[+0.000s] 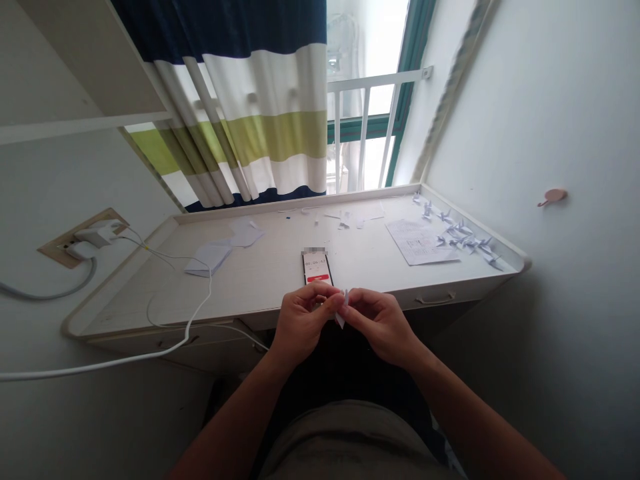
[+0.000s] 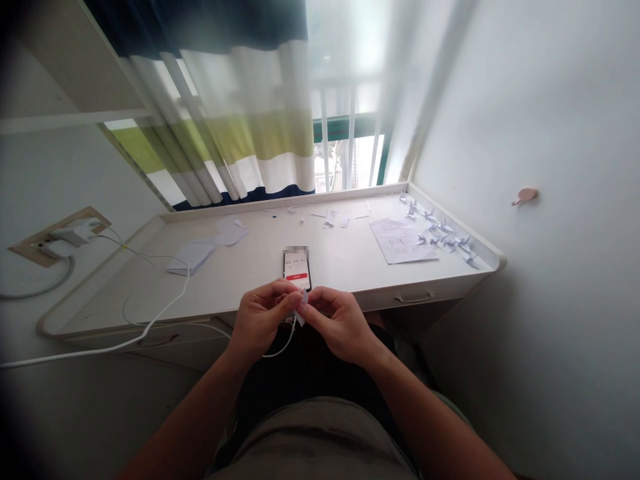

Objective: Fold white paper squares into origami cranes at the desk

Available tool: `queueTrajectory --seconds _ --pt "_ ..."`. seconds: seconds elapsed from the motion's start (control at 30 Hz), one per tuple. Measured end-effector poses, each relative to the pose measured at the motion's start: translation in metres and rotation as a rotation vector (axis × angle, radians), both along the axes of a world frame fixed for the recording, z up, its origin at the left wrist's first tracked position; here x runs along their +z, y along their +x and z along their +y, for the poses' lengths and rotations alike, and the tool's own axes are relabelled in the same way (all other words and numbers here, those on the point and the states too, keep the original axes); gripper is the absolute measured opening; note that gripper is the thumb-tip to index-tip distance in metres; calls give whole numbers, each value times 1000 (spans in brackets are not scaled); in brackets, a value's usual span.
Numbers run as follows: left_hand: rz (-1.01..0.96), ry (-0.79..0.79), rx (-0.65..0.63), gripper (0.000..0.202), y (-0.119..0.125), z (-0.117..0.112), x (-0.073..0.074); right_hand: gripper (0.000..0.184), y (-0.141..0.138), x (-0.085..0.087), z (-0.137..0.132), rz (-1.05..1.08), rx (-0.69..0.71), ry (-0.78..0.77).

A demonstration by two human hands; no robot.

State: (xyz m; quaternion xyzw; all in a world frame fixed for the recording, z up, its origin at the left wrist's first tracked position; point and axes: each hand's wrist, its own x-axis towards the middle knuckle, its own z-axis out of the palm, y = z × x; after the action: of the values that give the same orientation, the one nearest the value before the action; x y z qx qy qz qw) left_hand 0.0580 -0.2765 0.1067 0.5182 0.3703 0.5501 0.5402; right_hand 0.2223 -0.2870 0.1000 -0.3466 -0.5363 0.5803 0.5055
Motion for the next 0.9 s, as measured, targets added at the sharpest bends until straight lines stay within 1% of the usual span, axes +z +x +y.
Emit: queueTrajectory --seconds 0.1,0.23,0.3,0.43,0.53,0.63,0.7,0.73,0.83,0.9 --pt "7 -19 -29 22 -2 -1 4 23 3 0 0 -20 25 29" --pt "-16 -39 -27 22 1 -2 7 22 3 0 -3 -32 21 65" --pt "-30 -7 3 21 3 -3 8 22 2 1 -4 -47 3 80" --pt "-47 86 101 19 9 -4 9 21 0 2 -5 -57 -28 91" --pt "-20 91 80 18 9 -3 7 23 -1 2 -5 -35 -60 70" --pt "12 45 46 26 3 1 3 25 -1 2 -4 2 -56 32" --pt "4 3 -7 31 -3 4 1 25 0 2 -4 23 -33 9" --pt "-6 -23 -44 30 -7 6 1 25 0 3 -4 35 -18 -1" --pt "-57 -111 -225 20 -16 13 4 26 3 3 -4 80 49 -31" --pt "-78 -137 -329 17 -20 18 6 26 4 4 -4 103 94 -44"
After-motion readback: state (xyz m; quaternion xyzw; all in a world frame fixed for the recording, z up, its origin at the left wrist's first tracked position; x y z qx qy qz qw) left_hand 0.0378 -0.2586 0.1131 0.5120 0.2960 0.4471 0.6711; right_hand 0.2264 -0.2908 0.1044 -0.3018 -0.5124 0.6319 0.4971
